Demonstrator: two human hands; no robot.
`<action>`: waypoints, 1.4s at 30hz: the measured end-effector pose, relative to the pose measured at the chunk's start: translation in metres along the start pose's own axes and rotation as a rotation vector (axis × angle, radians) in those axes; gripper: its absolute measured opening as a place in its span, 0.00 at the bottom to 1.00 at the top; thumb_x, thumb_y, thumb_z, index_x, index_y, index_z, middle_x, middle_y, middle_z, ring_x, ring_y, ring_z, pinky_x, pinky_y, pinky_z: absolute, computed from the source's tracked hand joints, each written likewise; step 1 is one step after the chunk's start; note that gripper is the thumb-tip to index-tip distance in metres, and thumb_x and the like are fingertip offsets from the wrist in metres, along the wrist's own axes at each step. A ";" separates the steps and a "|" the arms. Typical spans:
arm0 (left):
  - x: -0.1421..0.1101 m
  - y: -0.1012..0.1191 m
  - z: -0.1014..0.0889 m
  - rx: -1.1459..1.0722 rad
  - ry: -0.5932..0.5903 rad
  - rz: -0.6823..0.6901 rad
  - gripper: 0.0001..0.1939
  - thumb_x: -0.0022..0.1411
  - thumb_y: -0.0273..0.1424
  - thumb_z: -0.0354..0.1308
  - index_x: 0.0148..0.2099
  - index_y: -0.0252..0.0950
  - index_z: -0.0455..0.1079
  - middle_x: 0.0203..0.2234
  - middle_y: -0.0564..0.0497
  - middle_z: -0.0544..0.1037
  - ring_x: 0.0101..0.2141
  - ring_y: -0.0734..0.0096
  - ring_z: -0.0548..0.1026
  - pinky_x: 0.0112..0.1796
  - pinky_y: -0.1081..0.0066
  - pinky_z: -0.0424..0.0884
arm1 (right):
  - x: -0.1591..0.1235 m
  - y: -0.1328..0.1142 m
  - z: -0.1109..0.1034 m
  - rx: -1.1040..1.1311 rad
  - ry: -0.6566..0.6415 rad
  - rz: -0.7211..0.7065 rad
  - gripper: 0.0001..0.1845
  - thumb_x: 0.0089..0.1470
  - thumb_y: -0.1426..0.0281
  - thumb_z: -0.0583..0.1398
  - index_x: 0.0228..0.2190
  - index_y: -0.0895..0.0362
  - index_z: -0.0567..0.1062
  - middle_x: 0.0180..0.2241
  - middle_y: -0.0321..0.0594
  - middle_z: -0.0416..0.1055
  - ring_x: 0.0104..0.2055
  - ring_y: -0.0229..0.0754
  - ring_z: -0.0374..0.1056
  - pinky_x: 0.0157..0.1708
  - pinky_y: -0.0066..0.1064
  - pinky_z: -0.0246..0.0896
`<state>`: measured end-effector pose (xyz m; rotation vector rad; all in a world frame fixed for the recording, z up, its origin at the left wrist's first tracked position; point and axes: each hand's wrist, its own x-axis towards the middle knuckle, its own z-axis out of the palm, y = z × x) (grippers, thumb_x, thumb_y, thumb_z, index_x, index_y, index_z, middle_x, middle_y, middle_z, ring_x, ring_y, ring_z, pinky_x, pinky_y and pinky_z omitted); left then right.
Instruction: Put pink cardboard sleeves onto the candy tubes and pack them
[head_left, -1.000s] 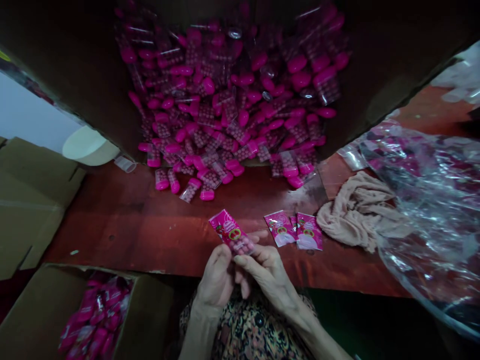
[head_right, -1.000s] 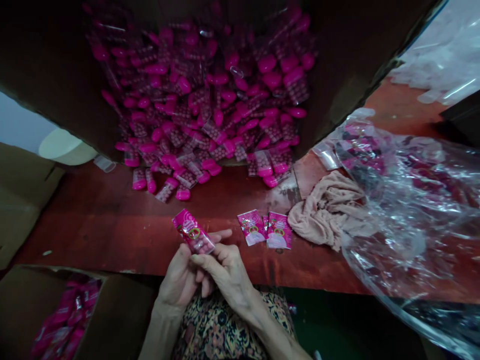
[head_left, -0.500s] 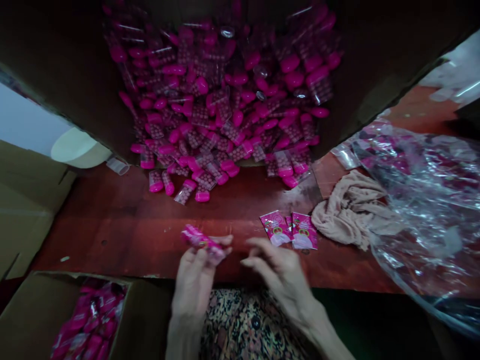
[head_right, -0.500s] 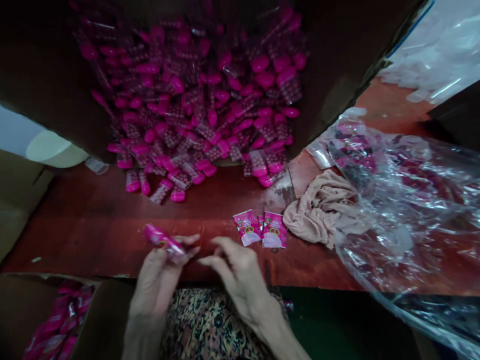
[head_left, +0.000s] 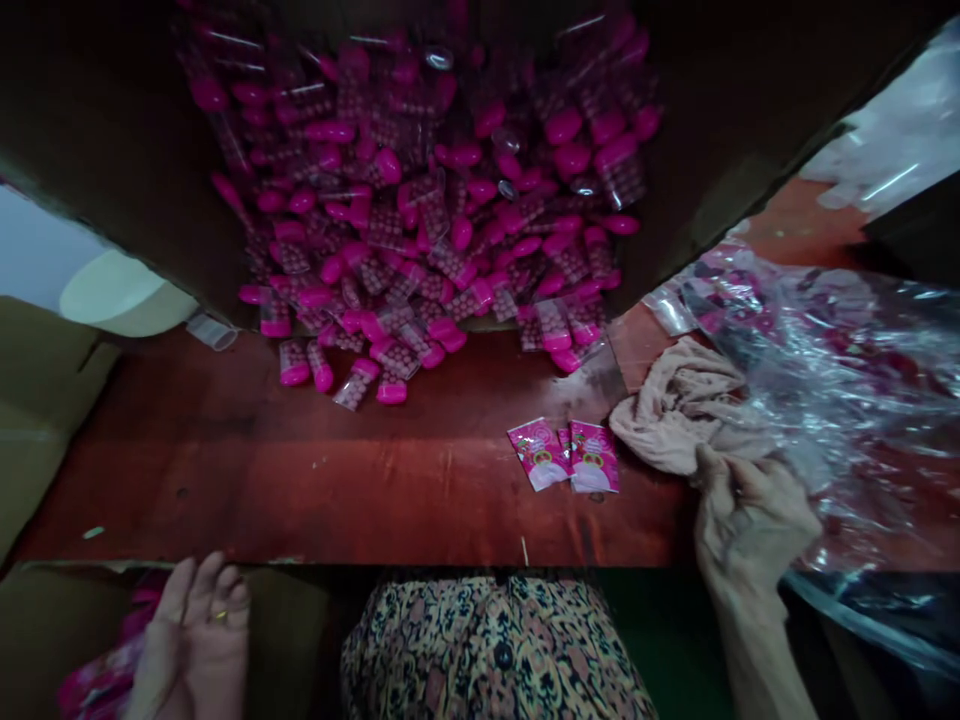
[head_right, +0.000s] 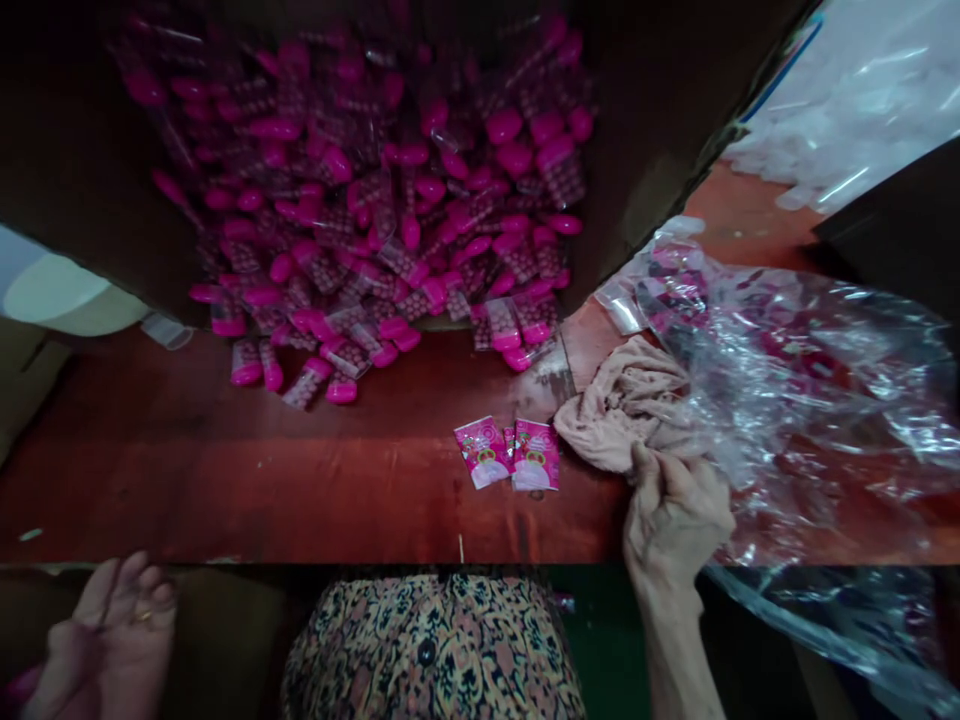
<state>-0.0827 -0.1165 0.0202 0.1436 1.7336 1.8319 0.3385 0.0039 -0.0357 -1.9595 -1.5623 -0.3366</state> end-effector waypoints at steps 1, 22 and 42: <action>-0.003 -0.003 0.013 -0.032 -0.021 -0.044 0.09 0.48 0.36 0.63 0.34 0.42 0.75 0.30 0.59 0.79 0.32 0.78 0.74 0.34 0.82 0.71 | 0.004 -0.002 -0.002 0.027 -0.013 0.012 0.26 0.58 0.56 0.49 0.21 0.58 0.76 0.19 0.45 0.66 0.24 0.47 0.63 0.25 0.37 0.57; -0.062 -0.046 0.124 0.020 -0.510 -0.495 0.09 0.46 0.30 0.66 0.31 0.31 0.74 0.26 0.46 0.79 0.28 0.72 0.75 0.31 0.74 0.70 | 0.011 -0.065 0.002 0.078 -0.042 -0.134 0.18 0.57 0.63 0.53 0.41 0.63 0.73 0.41 0.54 0.66 0.44 0.53 0.59 0.45 0.48 0.53; -0.070 -0.053 0.145 0.120 -0.771 -0.363 0.15 0.52 0.36 0.61 0.38 0.30 0.75 0.32 0.42 0.80 0.35 0.66 0.75 0.35 0.72 0.68 | -0.023 -0.124 -0.014 0.559 -0.055 -0.387 0.06 0.50 0.77 0.62 0.28 0.54 0.77 0.31 0.42 0.70 0.40 0.46 0.58 0.37 0.37 0.59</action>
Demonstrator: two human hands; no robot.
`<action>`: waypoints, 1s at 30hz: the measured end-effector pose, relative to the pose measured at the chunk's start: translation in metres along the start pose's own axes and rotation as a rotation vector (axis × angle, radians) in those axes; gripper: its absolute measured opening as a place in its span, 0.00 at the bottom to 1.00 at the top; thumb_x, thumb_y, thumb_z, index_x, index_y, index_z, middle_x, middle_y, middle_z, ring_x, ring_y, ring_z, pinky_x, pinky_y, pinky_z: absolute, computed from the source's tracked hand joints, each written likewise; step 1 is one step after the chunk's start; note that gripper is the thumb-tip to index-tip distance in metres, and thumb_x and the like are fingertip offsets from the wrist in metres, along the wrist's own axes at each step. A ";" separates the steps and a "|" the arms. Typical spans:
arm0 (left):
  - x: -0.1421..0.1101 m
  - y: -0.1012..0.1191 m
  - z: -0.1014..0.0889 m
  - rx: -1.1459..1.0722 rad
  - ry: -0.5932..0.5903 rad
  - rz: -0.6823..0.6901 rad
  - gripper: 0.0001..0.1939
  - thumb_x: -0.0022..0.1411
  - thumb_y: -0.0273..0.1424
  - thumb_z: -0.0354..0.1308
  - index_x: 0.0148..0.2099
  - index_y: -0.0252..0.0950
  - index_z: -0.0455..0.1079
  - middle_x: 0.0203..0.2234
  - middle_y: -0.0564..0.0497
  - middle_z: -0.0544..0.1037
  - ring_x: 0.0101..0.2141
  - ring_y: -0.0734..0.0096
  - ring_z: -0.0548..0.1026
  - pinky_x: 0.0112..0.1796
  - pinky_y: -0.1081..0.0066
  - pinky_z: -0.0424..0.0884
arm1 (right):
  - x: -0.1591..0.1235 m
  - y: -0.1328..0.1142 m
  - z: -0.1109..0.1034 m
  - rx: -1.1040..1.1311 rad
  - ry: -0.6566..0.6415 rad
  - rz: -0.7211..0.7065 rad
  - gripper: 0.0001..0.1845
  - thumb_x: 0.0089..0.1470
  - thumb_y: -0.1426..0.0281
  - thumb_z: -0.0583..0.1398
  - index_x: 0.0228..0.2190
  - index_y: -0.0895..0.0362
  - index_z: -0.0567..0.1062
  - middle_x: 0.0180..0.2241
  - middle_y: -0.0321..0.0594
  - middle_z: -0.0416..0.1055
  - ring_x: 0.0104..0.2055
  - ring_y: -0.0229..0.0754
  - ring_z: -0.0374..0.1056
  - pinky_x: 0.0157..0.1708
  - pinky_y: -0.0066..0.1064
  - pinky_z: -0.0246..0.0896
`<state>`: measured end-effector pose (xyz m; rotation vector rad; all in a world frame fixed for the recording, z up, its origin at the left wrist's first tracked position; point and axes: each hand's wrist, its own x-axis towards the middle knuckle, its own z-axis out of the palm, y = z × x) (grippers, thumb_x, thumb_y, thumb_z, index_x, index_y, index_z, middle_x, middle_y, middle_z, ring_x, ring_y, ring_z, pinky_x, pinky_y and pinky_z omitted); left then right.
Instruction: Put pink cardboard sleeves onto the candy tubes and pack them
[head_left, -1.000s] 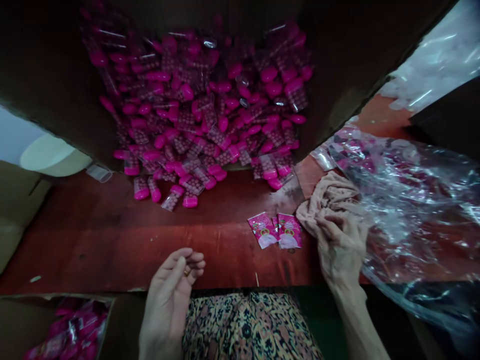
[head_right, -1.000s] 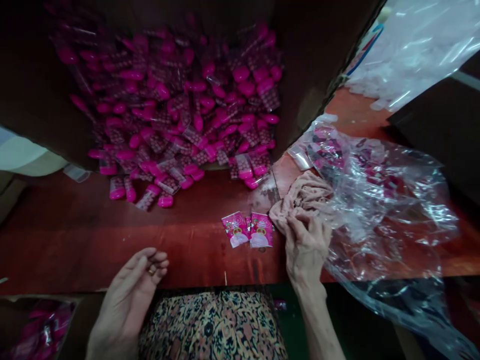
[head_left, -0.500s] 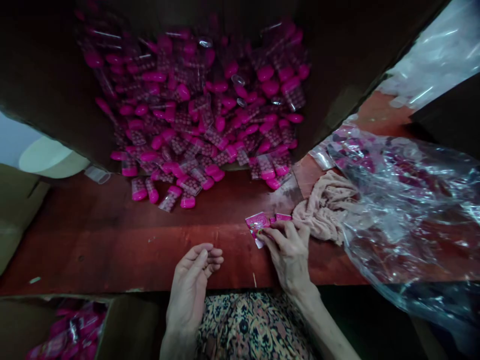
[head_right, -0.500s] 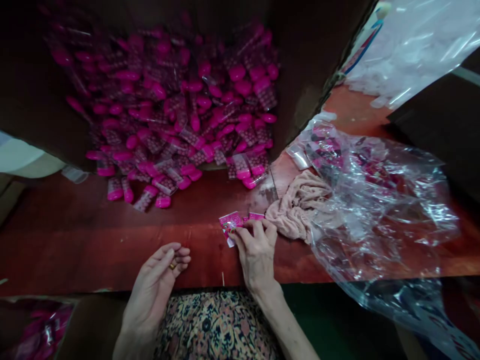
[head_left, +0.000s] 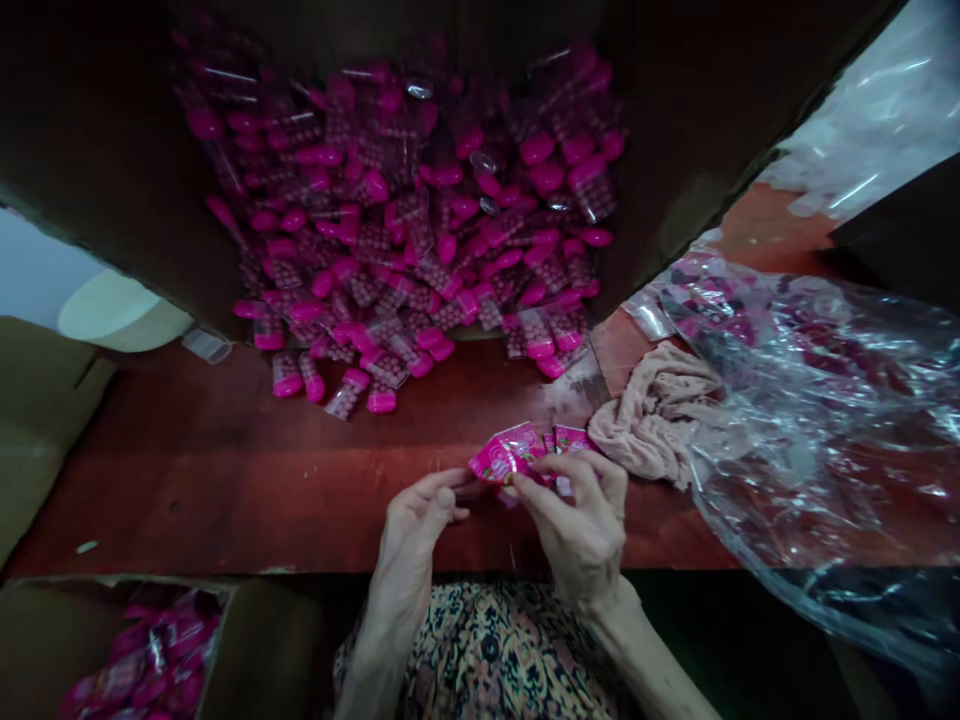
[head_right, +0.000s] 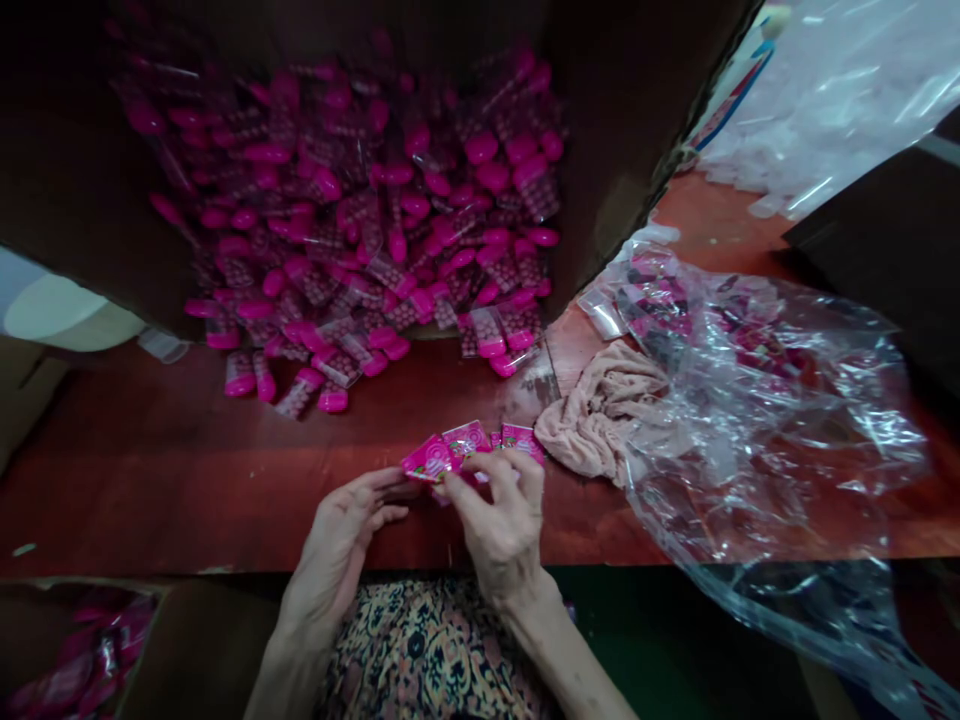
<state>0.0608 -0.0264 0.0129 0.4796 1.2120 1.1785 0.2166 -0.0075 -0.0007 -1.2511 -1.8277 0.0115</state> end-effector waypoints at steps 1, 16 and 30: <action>0.003 0.001 0.005 0.001 -0.036 -0.002 0.14 0.52 0.36 0.61 0.38 0.30 0.76 0.31 0.44 0.80 0.33 0.68 0.75 0.35 0.73 0.68 | 0.000 -0.005 0.000 0.041 -0.020 -0.032 0.07 0.50 0.78 0.62 0.28 0.54 0.77 0.31 0.41 0.70 0.41 0.46 0.59 0.38 0.37 0.60; 0.003 0.003 0.015 -0.143 0.153 0.065 0.05 0.42 0.27 0.68 0.22 0.32 0.75 0.17 0.54 0.74 0.21 0.80 0.67 0.26 0.79 0.65 | 0.002 -0.040 0.013 0.560 -0.247 0.451 0.12 0.55 0.72 0.56 0.21 0.58 0.70 0.18 0.32 0.64 0.19 0.33 0.60 0.19 0.23 0.56; 0.009 0.008 0.005 -0.277 0.214 0.014 0.10 0.36 0.28 0.71 0.24 0.30 0.75 0.20 0.50 0.78 0.23 0.78 0.72 0.28 0.79 0.69 | 0.012 -0.033 0.008 0.516 -0.507 0.337 0.18 0.61 0.67 0.50 0.24 0.58 0.73 0.22 0.36 0.69 0.23 0.36 0.64 0.24 0.27 0.60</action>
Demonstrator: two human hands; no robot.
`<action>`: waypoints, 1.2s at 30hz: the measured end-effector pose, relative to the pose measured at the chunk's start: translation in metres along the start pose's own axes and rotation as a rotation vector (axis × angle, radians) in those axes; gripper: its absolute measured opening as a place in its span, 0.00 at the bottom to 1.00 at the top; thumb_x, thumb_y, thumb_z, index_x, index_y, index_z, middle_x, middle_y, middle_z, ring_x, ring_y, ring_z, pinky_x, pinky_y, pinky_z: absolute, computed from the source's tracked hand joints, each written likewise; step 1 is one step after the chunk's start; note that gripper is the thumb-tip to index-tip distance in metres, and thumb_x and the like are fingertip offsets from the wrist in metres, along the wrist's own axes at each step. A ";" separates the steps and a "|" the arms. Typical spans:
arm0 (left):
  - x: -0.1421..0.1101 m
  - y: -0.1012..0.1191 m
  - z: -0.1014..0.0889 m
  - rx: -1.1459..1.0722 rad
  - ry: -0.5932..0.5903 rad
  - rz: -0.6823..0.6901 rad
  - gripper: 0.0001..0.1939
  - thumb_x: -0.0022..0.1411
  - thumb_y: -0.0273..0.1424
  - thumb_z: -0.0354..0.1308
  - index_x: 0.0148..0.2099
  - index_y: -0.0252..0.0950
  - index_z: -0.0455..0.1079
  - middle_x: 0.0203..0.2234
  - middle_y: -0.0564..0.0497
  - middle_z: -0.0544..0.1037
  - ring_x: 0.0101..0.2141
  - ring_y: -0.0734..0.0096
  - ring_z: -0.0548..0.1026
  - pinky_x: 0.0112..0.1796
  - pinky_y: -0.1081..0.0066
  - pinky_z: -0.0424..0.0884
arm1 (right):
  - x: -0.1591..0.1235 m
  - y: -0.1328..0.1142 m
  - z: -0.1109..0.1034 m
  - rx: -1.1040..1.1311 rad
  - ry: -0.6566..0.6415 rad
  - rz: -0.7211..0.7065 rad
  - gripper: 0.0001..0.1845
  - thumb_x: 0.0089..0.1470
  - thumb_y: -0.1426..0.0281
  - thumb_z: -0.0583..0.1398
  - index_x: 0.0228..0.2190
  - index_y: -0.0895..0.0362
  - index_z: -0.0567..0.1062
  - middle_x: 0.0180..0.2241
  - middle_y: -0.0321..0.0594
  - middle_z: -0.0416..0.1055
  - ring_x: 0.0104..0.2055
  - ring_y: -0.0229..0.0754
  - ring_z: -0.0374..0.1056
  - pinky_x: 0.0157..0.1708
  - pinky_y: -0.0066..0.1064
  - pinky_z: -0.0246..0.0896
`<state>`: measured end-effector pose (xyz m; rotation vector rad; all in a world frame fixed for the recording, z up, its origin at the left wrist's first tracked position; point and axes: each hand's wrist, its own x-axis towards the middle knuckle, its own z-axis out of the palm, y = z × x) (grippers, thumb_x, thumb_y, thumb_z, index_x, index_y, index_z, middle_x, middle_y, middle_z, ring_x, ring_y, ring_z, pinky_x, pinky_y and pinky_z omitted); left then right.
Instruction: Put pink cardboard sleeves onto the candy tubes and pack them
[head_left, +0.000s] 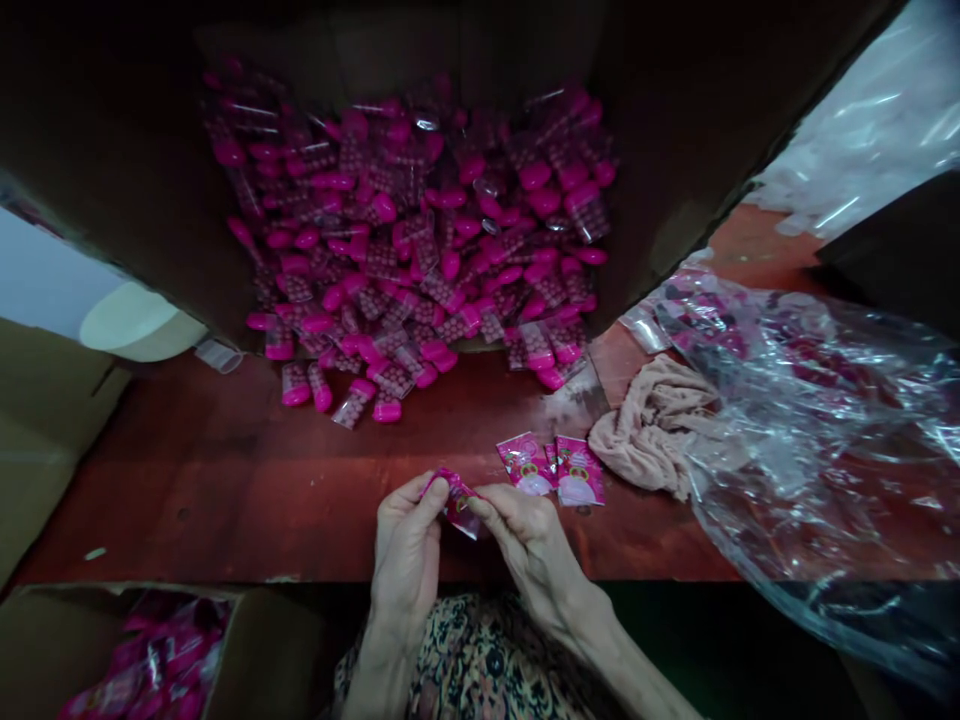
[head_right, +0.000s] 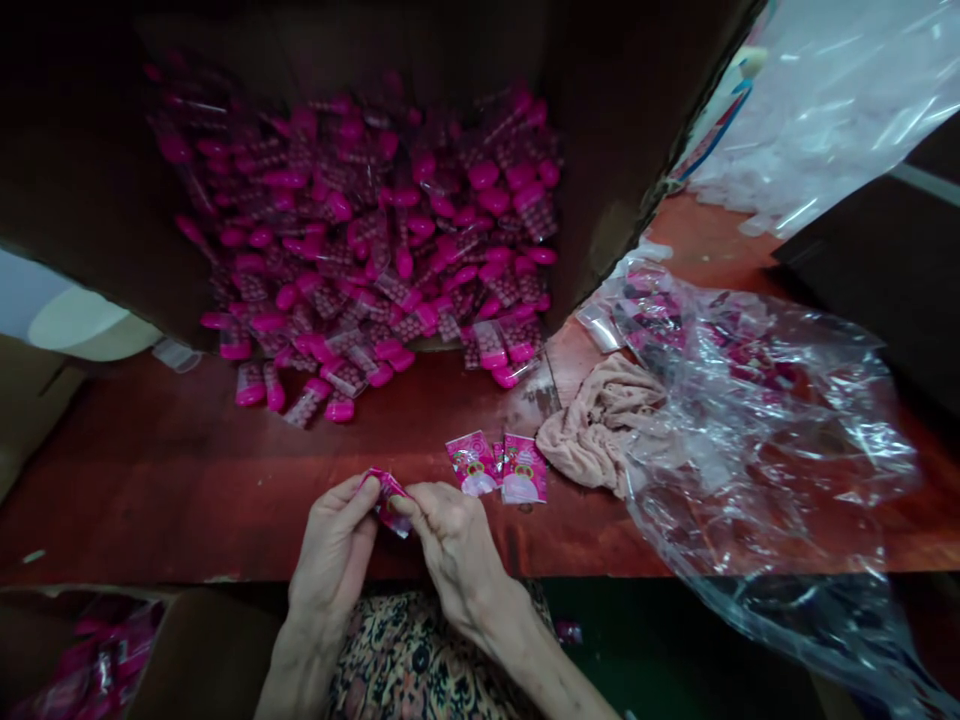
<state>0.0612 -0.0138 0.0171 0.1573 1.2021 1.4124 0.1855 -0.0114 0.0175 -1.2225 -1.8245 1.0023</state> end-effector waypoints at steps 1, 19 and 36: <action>0.001 0.001 -0.001 -0.016 0.021 0.007 0.11 0.35 0.28 0.71 0.24 0.30 0.75 0.19 0.51 0.77 0.22 0.79 0.72 0.28 0.79 0.69 | 0.005 0.000 -0.007 -0.046 -0.018 -0.008 0.18 0.61 0.67 0.49 0.27 0.57 0.74 0.24 0.38 0.71 0.25 0.37 0.66 0.27 0.28 0.62; 0.003 0.007 -0.007 -0.215 0.150 -0.057 0.05 0.42 0.21 0.67 0.23 0.30 0.73 0.17 0.53 0.75 0.19 0.80 0.72 0.23 0.80 0.70 | 0.094 0.036 0.033 -0.774 0.365 0.203 0.31 0.57 0.63 0.52 0.55 0.73 0.58 0.48 0.70 0.61 0.47 0.62 0.59 0.41 0.52 0.56; 0.001 0.016 -0.021 -0.207 0.147 0.048 0.07 0.40 0.26 0.69 0.25 0.31 0.75 0.20 0.52 0.78 0.23 0.77 0.73 0.28 0.77 0.69 | 0.035 -0.015 0.014 -0.068 0.068 -0.036 0.13 0.56 0.65 0.56 0.39 0.58 0.74 0.34 0.44 0.74 0.34 0.42 0.69 0.34 0.33 0.65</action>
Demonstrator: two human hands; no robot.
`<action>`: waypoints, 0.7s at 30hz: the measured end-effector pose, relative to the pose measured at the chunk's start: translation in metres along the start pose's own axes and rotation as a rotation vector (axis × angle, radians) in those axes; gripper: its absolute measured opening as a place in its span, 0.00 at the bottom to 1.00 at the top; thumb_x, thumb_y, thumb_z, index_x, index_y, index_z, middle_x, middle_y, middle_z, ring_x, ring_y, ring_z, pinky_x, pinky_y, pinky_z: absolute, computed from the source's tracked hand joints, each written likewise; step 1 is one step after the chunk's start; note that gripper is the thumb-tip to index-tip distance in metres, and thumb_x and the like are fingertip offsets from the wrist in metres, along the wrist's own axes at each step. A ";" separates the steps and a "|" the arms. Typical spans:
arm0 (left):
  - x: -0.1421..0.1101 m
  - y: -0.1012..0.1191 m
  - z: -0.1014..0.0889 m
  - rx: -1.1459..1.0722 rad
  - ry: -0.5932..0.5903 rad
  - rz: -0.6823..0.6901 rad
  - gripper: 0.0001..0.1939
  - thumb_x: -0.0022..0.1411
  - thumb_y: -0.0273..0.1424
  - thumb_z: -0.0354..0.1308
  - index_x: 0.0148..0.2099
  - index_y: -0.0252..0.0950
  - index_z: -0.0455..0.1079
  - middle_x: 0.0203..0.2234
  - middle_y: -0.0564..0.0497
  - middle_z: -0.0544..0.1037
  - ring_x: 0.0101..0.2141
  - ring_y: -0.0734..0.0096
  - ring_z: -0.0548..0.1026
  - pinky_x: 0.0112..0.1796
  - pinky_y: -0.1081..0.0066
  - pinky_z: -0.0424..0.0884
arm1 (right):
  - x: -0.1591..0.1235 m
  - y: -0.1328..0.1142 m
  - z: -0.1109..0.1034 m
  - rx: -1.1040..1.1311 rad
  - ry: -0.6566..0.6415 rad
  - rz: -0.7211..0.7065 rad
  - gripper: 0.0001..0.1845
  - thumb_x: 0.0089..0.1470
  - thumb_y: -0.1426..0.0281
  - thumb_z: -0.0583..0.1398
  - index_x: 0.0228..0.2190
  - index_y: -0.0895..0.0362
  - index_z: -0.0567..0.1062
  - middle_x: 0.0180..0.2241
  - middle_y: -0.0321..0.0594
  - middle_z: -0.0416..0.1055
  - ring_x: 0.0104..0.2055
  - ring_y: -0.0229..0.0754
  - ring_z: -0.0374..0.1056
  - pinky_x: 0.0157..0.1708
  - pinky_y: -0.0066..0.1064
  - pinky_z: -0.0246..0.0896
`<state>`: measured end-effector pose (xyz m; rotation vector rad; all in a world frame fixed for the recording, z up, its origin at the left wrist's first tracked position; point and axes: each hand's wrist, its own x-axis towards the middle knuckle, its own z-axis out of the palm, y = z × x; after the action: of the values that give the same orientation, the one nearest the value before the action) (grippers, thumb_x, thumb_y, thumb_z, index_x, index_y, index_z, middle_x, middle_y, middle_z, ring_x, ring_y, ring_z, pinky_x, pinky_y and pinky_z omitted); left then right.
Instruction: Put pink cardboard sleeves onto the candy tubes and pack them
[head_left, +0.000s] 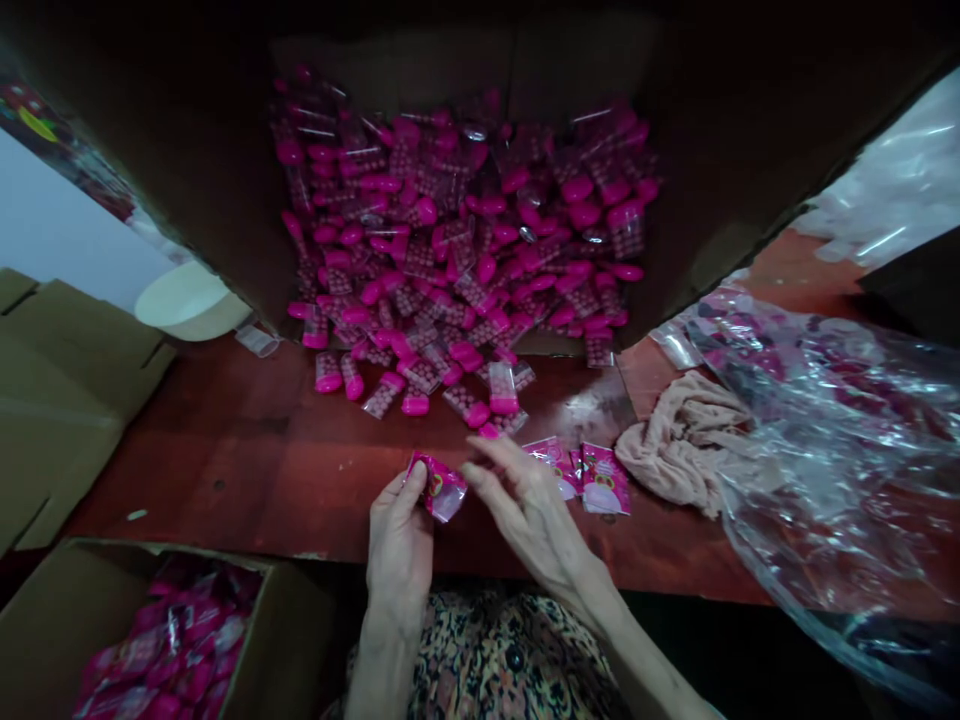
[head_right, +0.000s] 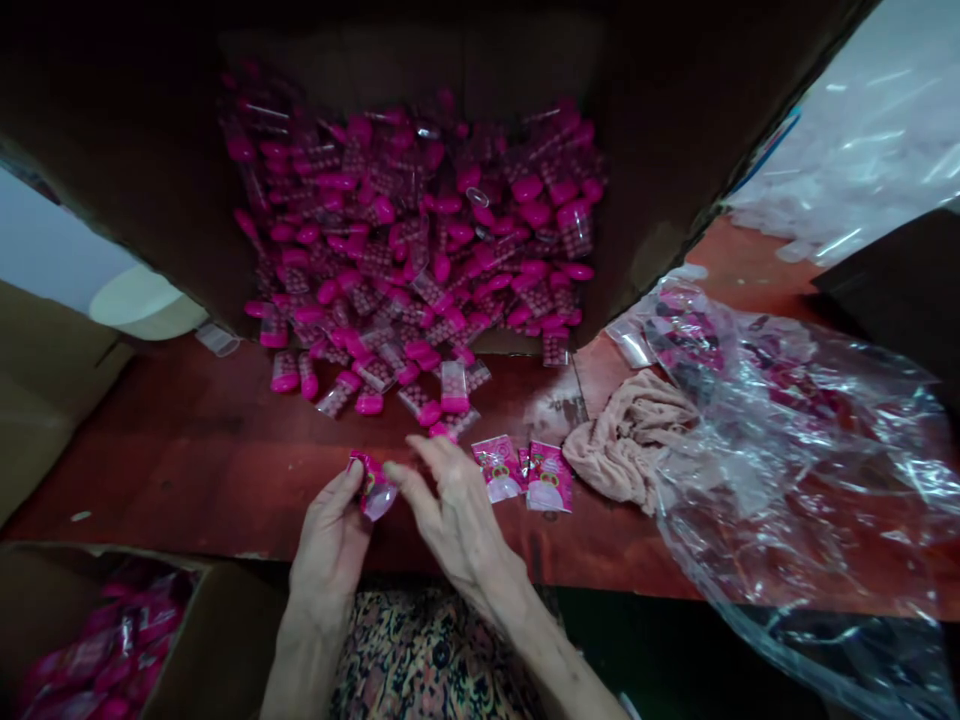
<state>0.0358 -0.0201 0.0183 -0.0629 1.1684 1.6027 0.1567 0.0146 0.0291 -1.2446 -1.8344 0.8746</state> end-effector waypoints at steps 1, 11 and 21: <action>-0.001 0.000 0.000 0.010 -0.008 0.014 0.08 0.39 0.27 0.69 0.25 0.31 0.75 0.20 0.52 0.78 0.23 0.77 0.73 0.28 0.77 0.68 | -0.004 -0.004 0.004 0.079 -0.040 0.017 0.12 0.55 0.65 0.57 0.36 0.58 0.75 0.31 0.42 0.75 0.31 0.41 0.69 0.32 0.31 0.65; 0.000 -0.003 -0.003 0.058 0.011 0.058 0.11 0.37 0.30 0.71 0.24 0.31 0.74 0.19 0.54 0.77 0.23 0.79 0.71 0.29 0.77 0.67 | -0.014 -0.002 0.016 0.064 -0.043 -0.003 0.20 0.60 0.67 0.52 0.18 0.57 0.68 0.17 0.33 0.65 0.20 0.34 0.61 0.20 0.25 0.54; 0.010 0.005 -0.012 -0.070 0.077 0.019 0.05 0.47 0.24 0.66 0.24 0.32 0.72 0.18 0.54 0.77 0.22 0.79 0.73 0.29 0.78 0.70 | 0.048 0.027 -0.012 -0.590 0.203 0.032 0.20 0.56 0.76 0.50 0.50 0.59 0.67 0.39 0.52 0.65 0.38 0.51 0.62 0.33 0.41 0.61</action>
<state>0.0217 -0.0206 0.0094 -0.1603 1.1753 1.6704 0.1665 0.0695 0.0211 -1.6501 -1.9720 0.1993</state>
